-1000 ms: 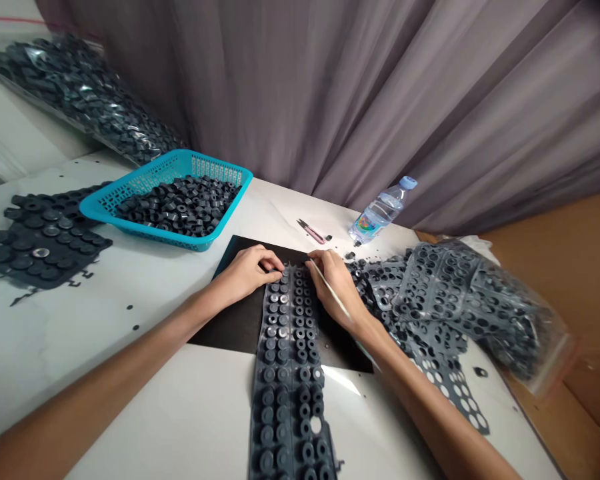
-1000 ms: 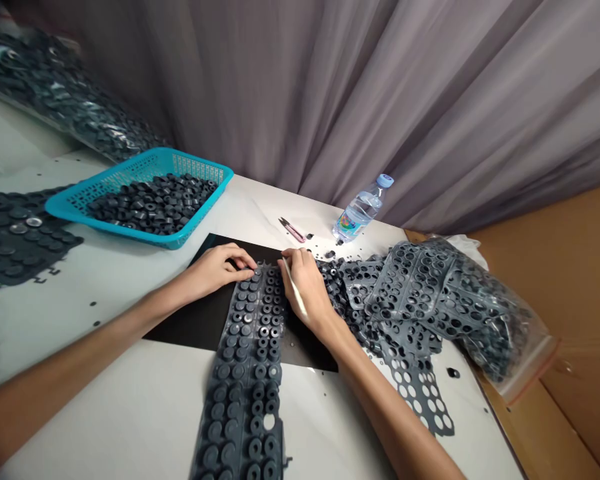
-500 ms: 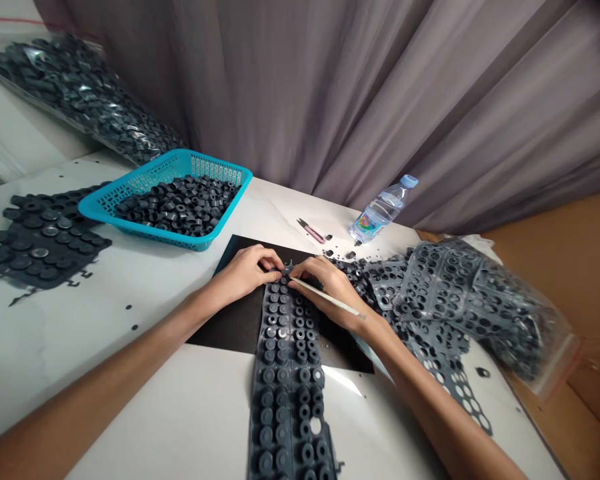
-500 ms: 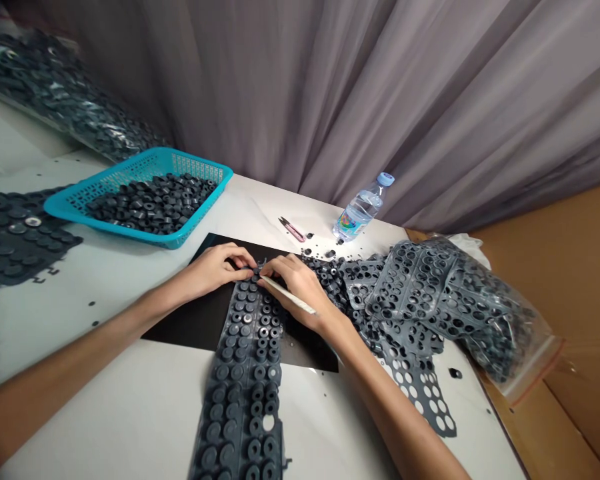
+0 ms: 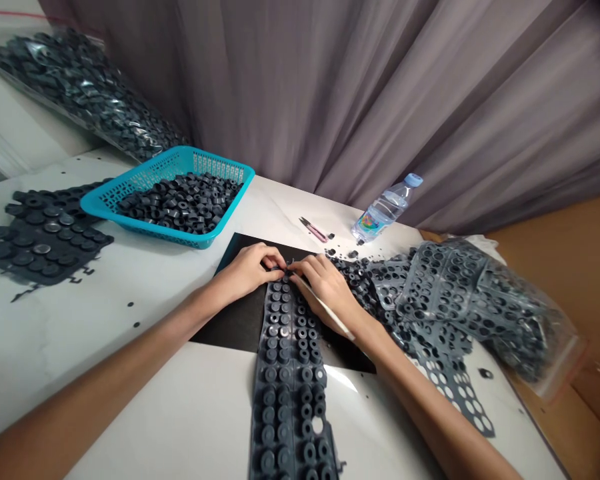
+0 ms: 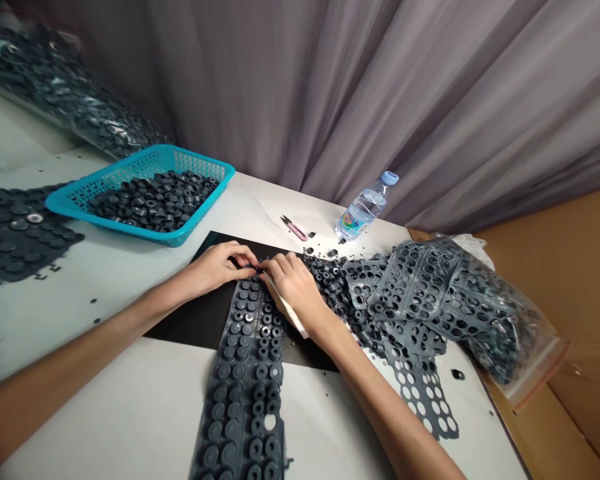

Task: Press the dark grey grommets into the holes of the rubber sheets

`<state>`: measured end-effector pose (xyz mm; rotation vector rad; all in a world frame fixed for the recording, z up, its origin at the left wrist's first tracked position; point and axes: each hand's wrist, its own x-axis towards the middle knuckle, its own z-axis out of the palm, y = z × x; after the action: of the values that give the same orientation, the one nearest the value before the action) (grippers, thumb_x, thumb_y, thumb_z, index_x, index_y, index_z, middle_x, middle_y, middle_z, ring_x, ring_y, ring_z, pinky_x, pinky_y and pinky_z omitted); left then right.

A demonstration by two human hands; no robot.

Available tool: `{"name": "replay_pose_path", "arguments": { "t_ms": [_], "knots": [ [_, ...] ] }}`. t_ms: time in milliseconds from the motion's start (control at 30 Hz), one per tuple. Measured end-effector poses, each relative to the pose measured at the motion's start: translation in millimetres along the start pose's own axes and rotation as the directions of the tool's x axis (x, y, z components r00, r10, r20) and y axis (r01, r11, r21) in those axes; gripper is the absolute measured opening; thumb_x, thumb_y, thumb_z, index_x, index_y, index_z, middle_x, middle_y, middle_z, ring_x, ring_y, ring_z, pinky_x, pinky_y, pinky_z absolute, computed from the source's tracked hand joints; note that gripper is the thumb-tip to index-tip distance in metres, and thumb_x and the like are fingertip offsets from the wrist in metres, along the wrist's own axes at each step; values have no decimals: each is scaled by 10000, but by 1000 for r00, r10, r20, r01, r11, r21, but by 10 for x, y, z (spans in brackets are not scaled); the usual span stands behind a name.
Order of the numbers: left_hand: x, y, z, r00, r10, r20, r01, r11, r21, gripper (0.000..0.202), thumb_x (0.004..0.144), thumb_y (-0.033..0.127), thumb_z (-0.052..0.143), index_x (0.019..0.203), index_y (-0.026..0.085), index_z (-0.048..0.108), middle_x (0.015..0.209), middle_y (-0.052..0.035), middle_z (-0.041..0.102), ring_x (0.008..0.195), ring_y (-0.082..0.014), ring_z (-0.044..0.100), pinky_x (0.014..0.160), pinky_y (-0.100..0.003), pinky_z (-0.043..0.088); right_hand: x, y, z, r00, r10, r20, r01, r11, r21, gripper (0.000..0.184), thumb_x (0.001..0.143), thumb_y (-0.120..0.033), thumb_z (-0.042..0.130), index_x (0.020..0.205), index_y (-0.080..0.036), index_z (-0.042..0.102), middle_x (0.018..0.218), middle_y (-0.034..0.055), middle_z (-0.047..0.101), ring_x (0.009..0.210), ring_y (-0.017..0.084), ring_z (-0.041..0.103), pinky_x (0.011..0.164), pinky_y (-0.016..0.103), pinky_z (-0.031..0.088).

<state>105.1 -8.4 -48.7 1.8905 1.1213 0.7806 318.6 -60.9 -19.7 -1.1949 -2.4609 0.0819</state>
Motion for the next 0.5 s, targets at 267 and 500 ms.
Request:
{"name": "replay_pose_path", "arguments": {
  "t_ms": [267, 500],
  "knots": [
    [-31, -13, -5, 1000, -2, 22, 3, 999, -48, 167, 801, 302, 744, 919, 186, 768, 964, -64, 631, 905, -210, 653, 719, -298, 556, -89, 218, -97, 937, 312, -160, -327, 942, -77, 254, 1075, -326, 435, 1196, -173, 597, 1065, 141, 643, 1006, 311, 607, 883, 454, 511],
    [-148, 105, -77, 998, 28, 60, -19, 990, -143, 171, 915, 326, 626, 1010, 198, 687, 1065, -61, 663, 991, -203, 680, 822, -330, 595, -95, -93, -300, 979, 172, 105, -196, 931, 307, 149, 1037, -360, 588, 1094, -230, 632, 1004, 41, 671, 890, 199, 622, 845, 338, 509]
  ]
}}
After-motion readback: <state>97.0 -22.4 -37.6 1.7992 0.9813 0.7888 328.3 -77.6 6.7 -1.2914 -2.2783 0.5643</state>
